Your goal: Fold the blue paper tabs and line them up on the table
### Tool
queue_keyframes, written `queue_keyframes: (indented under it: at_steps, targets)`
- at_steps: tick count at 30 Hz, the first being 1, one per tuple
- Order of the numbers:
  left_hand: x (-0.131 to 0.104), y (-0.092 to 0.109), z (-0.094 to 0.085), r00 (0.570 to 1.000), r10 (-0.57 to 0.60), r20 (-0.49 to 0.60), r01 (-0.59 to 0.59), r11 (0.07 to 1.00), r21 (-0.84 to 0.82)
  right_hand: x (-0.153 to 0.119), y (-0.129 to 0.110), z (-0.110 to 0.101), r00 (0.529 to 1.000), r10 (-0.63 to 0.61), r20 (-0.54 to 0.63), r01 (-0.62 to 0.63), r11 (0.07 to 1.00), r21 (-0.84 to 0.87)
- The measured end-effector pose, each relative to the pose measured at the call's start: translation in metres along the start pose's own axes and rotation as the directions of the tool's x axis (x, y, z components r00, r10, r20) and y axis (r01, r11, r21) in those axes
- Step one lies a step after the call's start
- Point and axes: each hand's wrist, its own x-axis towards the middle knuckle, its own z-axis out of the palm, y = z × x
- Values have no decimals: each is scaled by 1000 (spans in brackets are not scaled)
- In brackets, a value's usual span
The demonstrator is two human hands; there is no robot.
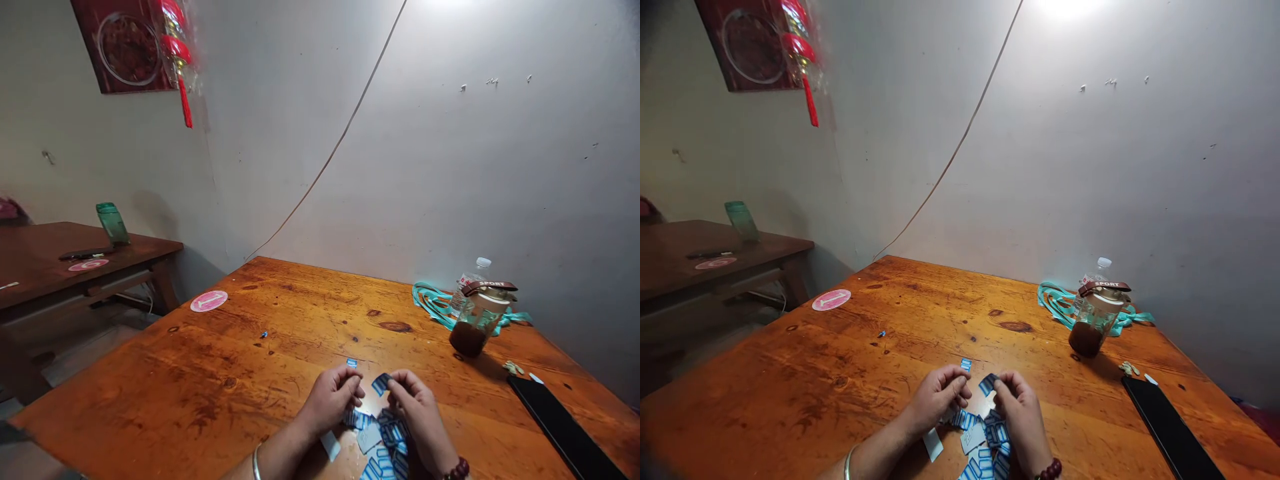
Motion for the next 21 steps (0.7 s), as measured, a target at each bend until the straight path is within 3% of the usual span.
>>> queue_keyframes:
  at_steps: [4,9,16,21]
  targets:
    - [7,5,-14,991,24,-130,-31,998,-50,32,1,-15,998,59,-31,-64,973,-221]
    - [9,4,-19,991,15,-133,-22,999,-48,62,11,-15,998,50,-36,-61,892,-448]
    - [15,-2,-23,985,1,-174,-12,998,-57,66,20,-12,995,-73,-69,6,734,-679]
    - [16,-4,-25,984,13,-176,-21,999,-40,62,20,-12,995,-77,-64,10,715,-699]
